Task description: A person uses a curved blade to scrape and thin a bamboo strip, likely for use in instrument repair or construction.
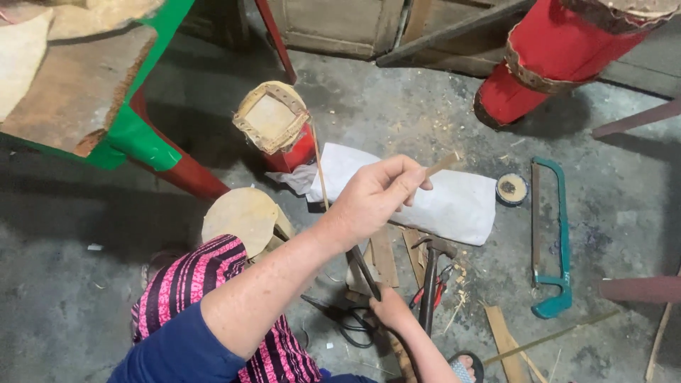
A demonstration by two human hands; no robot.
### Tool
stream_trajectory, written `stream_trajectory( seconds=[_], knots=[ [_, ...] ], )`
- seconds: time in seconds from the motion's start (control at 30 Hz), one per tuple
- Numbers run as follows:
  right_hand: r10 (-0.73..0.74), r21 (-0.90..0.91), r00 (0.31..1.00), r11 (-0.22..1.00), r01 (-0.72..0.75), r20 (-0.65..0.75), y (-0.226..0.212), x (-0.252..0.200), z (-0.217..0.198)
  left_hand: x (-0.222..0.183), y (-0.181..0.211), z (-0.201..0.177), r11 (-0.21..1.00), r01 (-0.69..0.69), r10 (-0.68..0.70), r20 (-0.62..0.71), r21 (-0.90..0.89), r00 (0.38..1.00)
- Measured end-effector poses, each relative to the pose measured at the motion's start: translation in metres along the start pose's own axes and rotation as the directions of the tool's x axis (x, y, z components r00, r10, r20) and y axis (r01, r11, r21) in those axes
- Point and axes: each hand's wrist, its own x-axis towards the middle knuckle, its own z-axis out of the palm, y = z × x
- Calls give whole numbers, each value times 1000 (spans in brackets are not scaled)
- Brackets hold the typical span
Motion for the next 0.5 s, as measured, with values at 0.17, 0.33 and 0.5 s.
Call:
stream_trajectory(
  seconds=[0.17,0.33,0.5],
  knots=[
    [-27,86,999,996,30,-40,-58,-71,-58,5,16,-23,998,-29,23,-90,-63,996],
    [29,-155,957,985,-76,-287,-131,-190,-133,16,13,-43,986,159,-128,-376,53,918],
    [29,-292,858,934,-207,-513,-124,-220,-127,15,38,-33,906,423,-417,-141,13,898]
  ],
)
